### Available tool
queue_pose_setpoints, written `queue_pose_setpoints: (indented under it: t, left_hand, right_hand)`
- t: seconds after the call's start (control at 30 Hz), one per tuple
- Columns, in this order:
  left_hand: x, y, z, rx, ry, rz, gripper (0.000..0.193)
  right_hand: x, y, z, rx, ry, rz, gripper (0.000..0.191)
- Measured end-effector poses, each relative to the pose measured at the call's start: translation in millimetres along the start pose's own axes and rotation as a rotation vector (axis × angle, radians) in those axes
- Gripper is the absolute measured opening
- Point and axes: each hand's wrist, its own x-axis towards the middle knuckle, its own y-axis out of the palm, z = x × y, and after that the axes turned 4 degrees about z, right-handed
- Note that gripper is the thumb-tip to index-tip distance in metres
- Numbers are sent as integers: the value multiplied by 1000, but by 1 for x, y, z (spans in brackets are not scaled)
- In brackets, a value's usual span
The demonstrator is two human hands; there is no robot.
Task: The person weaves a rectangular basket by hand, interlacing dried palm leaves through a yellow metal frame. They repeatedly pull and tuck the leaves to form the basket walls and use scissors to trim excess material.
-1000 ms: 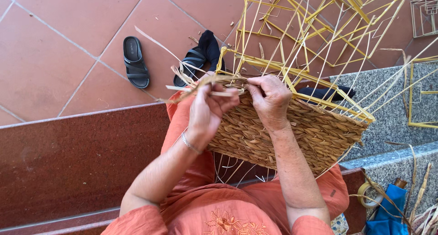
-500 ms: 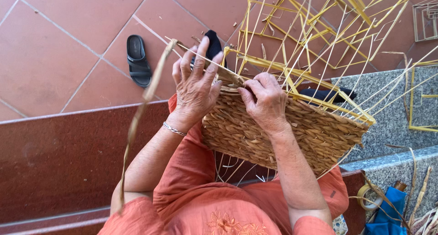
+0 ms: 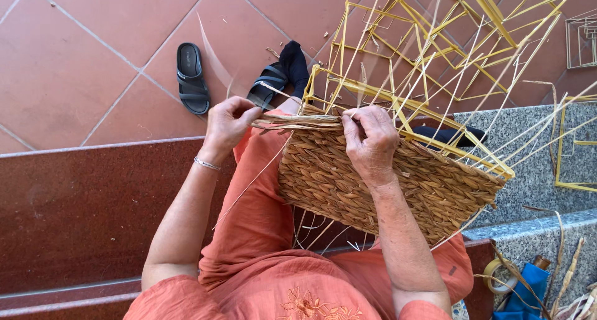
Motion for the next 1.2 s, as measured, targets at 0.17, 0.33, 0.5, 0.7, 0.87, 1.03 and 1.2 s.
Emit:
queue_pose_setpoints:
  t: [0.17, 0.33, 0.5, 0.7, 0.87, 1.03, 1.2]
  left_hand:
    - [-20, 18, -22, 686, 789, -276, 25]
    - [-23, 64, -42, 630, 980, 3, 24]
    - [-24, 78, -33, 810, 1077, -85, 27]
    - [-20, 87, -20, 895, 1102, 38, 23]
    - [-32, 88, -18, 819, 974, 114, 15]
    - [-22, 57, -38, 745, 519, 276, 24]
    - [-13, 28, -73, 943, 893, 73, 16]
  right_hand:
    - [-7, 2, 0, -39, -2, -37, 11]
    - [-8, 7, -8, 223, 231, -25, 23]
    - [-4, 16, -16, 89, 208, -64, 40]
    - [-3, 23, -14, -135, 109, -167, 57]
    - [6, 20, -13, -174, -222, -72, 28]
    - [10, 0, -3, -21, -194, 73, 23]
    - [14, -14, 5, 62, -135, 270, 25]
